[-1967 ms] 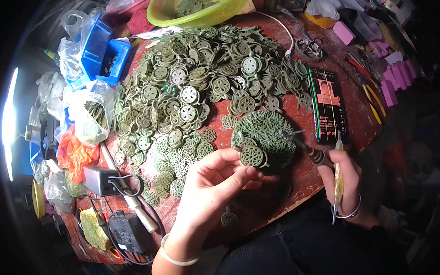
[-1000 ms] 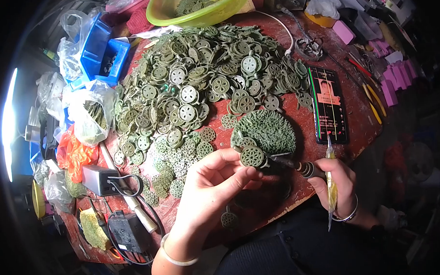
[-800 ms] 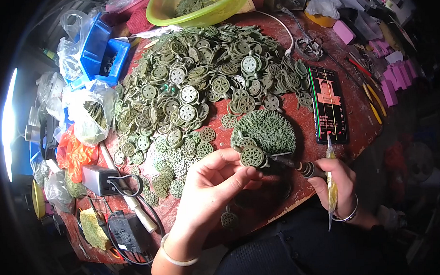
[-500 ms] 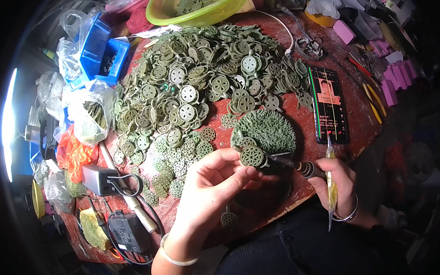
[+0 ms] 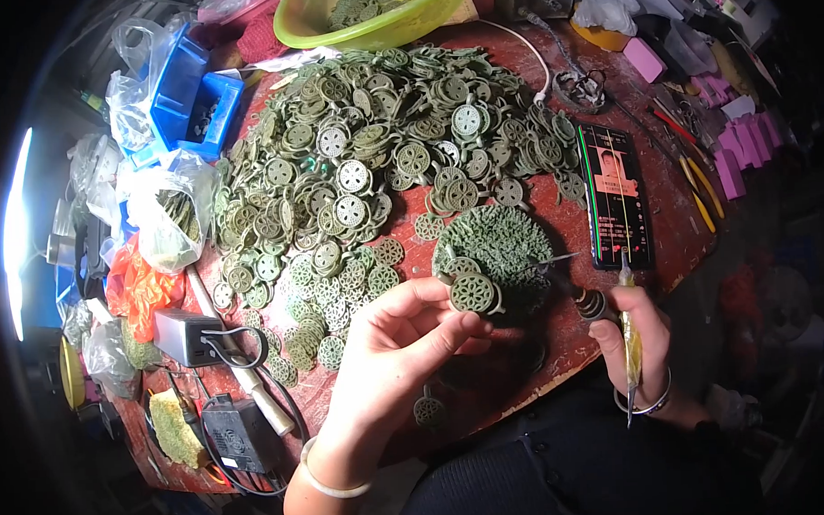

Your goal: The recorder is using a soldering tool to join small circular metal medallions together to create a larger decorative piece.

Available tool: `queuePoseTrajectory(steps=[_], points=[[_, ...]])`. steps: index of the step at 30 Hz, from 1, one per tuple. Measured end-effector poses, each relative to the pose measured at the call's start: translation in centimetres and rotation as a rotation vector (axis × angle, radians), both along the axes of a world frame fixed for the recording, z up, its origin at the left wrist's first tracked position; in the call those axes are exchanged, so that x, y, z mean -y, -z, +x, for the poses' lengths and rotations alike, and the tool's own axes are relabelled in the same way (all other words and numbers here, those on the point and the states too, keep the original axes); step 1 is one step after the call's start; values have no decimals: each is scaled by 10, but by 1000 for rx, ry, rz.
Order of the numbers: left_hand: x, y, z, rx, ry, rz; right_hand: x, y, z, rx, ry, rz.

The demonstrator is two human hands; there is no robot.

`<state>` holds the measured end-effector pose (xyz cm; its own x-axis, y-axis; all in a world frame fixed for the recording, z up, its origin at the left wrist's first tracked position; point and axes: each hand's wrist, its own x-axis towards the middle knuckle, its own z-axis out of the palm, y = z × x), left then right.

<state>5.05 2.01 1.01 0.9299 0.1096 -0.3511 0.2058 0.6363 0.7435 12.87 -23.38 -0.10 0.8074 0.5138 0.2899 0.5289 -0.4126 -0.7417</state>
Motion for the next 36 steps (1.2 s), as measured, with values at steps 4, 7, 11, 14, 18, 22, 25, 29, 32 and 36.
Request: queuePoseTrajectory(steps=[4,7,11,14,18,22,25,29,32,36], points=[[1,-1,1,14,16,13,-6,-2,2,-15,16,9],[1,-2,1,21,20,18,-27,-13,6,11,-7,122],[0,0,0,22,28,19,-52,-18,6,-110,-40,239],[2,-2,0,14,29,24,-56,-21,4,-169,-91,214],[2,-2,-1,-1,51,41,-60,-19,4,-222,-102,237],[3,-4,0,-11,65,48,-62,-20,3,-249,-98,262],[5,-7,2,-17,63,45,-63,-24,3,-258,-104,263],[4,-4,-2,-30,53,68,-67,-23,4,-310,-113,257],[5,-6,1,-19,65,64,-65,-24,3,-295,-95,268],[4,-4,0,-23,66,63,-68,-17,2,-297,-128,337]])
